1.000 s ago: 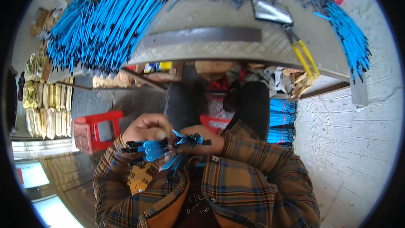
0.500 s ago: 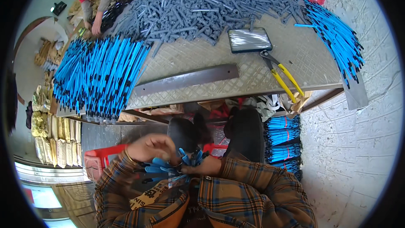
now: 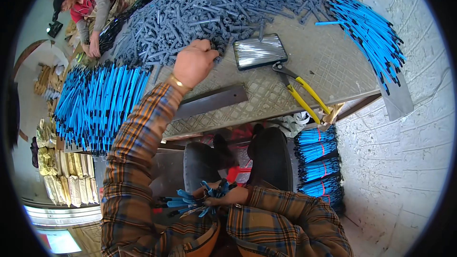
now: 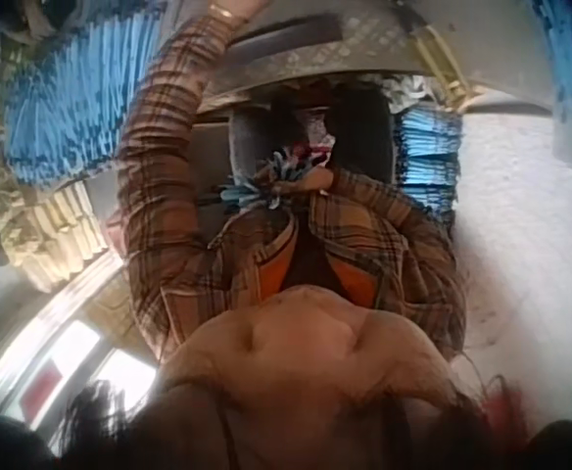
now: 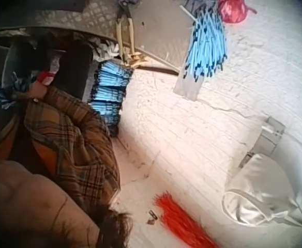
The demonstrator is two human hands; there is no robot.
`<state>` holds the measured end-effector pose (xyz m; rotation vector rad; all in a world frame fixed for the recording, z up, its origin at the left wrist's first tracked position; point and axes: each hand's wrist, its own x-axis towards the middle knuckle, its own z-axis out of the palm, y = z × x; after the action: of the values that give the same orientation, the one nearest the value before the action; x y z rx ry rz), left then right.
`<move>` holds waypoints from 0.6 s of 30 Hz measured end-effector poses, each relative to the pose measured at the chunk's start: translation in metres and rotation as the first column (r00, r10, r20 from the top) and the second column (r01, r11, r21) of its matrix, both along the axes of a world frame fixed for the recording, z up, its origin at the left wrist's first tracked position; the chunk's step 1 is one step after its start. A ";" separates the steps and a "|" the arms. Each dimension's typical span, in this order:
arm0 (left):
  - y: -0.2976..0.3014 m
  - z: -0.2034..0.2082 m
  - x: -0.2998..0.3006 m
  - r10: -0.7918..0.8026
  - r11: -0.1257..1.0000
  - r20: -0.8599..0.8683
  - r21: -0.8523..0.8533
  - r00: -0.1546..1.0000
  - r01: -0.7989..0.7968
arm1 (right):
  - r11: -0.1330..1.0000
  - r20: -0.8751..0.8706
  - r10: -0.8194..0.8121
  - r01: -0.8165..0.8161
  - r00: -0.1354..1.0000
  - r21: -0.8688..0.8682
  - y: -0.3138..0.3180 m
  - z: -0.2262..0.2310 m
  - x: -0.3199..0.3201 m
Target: The person threads a wire through plastic ribs, inserts the ribs into a circular hub, and secures the assembly by twisting and tightening the wire using pliers.
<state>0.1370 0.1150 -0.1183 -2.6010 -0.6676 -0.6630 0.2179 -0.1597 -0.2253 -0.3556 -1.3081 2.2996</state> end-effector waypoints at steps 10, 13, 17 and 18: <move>-0.159 0.045 -0.104 0.247 0.755 0.307 -0.656 0.919 0.016 | 0.982 -0.094 -0.033 0.050 0.995 0.184 -0.008 -0.005 -0.007; -0.215 0.014 -0.133 0.407 0.475 0.350 -0.870 0.844 0.132 | 0.972 -0.004 -0.019 0.020 1.000 0.232 -0.007 0.004 -0.010; -0.262 0.004 -0.150 0.488 0.078 0.274 -0.959 0.829 0.271 | 0.999 -0.018 0.013 -0.014 1.000 -0.043 -0.011 0.027 -0.018; -0.268 0.004 -0.154 0.473 -0.024 0.252 -0.954 0.844 0.298 | 0.997 0.020 0.039 -0.037 0.999 -0.069 -0.010 0.031 -0.021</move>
<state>-0.0168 -0.1530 -0.1146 -3.5136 -2.3528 -1.1932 0.1965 -0.1693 -0.1942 -0.3824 -1.2587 2.3829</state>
